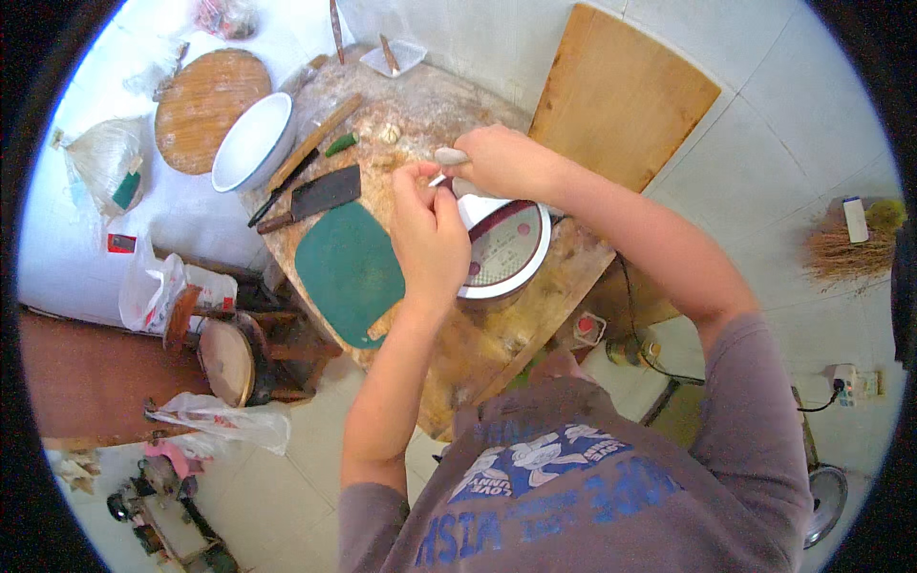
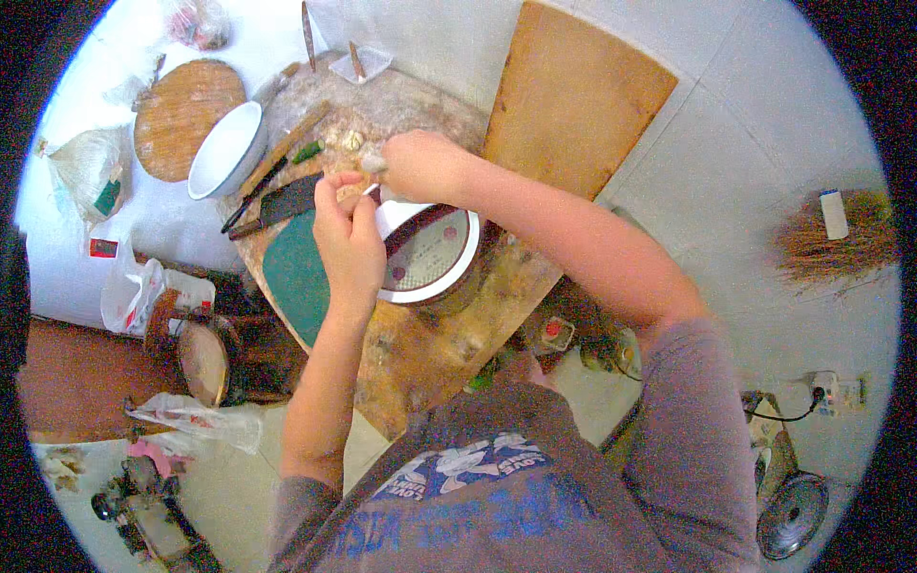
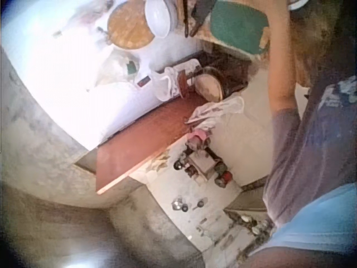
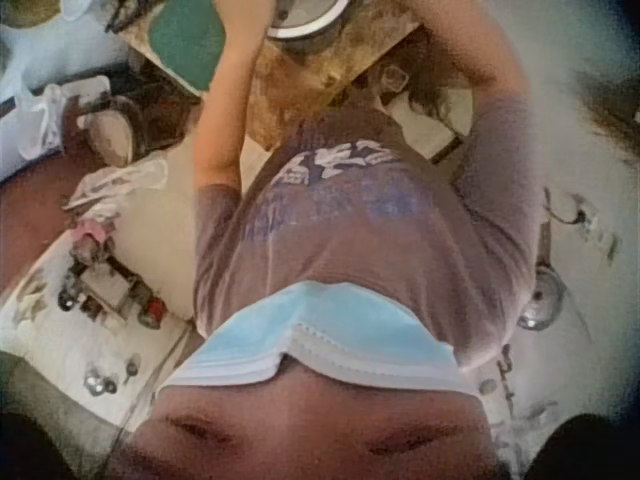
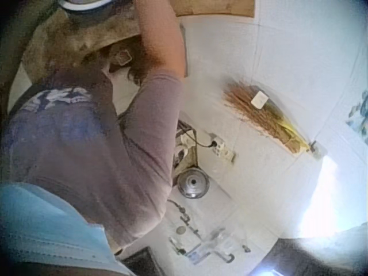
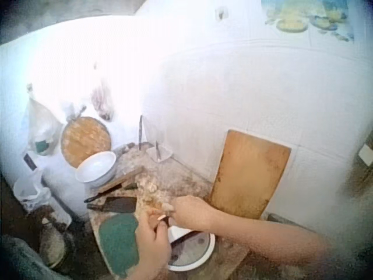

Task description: The person wipes the exterior surfaces of an electric kettle using a cloth, cleaning the lid, handle, and metallic body.

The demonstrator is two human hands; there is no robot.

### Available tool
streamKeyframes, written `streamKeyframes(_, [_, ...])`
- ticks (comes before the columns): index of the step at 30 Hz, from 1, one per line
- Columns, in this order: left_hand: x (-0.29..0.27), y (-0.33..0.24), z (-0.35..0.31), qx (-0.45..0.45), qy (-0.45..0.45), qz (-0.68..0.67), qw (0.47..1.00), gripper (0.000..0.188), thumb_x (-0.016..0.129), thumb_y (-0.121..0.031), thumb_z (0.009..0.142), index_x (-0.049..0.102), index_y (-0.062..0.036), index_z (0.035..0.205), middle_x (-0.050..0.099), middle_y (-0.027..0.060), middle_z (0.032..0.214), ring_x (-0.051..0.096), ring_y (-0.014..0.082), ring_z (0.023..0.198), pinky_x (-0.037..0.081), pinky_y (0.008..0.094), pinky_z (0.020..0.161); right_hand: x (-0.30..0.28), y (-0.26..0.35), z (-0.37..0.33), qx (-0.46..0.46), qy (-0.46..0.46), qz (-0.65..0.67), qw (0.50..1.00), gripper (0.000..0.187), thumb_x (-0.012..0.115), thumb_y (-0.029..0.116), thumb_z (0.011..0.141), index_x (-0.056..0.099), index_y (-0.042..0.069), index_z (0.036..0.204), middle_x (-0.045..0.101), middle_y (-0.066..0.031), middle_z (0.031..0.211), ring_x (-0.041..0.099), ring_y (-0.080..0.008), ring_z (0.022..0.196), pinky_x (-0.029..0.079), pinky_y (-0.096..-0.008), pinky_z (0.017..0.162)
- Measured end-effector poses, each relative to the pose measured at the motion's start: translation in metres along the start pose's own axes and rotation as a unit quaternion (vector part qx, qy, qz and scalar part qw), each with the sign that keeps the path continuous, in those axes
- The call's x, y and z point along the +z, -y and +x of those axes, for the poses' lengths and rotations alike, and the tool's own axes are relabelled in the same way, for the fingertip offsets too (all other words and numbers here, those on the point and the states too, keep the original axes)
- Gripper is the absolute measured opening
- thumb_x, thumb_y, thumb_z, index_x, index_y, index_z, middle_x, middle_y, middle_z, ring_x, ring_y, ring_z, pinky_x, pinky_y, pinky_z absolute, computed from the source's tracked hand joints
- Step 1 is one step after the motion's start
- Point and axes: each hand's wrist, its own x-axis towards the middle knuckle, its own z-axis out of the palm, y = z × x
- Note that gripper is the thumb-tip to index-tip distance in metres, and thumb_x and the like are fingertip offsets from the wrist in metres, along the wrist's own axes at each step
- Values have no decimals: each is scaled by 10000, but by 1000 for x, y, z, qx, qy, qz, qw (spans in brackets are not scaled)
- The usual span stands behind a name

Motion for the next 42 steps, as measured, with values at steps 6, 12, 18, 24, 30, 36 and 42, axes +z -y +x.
streamKeyframes(6, [3,-5,1,26,-11,-23,999,184,437,-28,809,463,-26,991,562,132,629,555,247,600,402,372,583,-26,-29,-34,17,100,515,851,227,618,253,819,613,37,890,613,-90,1048,566,-212,956,441,-329,815])
streamKeyframes(12, [-3,-2,1,-20,17,-26,999,212,458,-2,803,480,-22,1013,607,136,782,601,174,696,446,302,602,-24,-16,-42,-102,144,348,921,247,613,108,814,580,52,1053,592,-58,1056,517,-150,1031,387,-299,925])
streamKeyframes(18, [0,1,3,7,53,-8,999,205,395,-69,846,442,-25,1040,624,170,765,607,318,735,437,415,664,-14,7,-47,-35,69,193,978,271,567,178,855,520,34,1080,593,-113,997,578,-224,882,460,-345,774])
streamKeyframes(24, [0,-6,5,26,68,130,989,233,367,-73,859,426,-24,1079,594,234,880,572,407,817,417,469,710,-1,23,-26,29,-24,46,998,205,548,152,821,560,4,962,602,-249,839,599,-365,827,481,-437,670])
streamKeyframes(30, [2,-18,5,14,76,122,990,280,365,-15,828,438,2,1098,545,246,999,536,395,943,400,441,806,2,-3,6,54,-38,1,998,273,574,241,824,595,-26,874,628,-217,834,618,-330,788,478,-404,684])
streamKeyframes(36, [-1,-16,4,12,78,99,992,290,364,-14,829,433,-16,1111,518,215,1026,521,365,965,392,416,833,-13,-37,-41,7,70,560,825,276,539,289,889,549,52,1030,589,-46,1022,551,-142,916,442,-316,801])
streamKeyframes(42, [1,-4,5,69,58,109,990,278,348,-80,864,412,-55,1134,606,225,872,577,404,830,418,482,717,-12,-25,-39,-91,133,321,933,448,625,176,831,474,27,1226,551,-67,1170,484,-165,1104,364,-321,959])
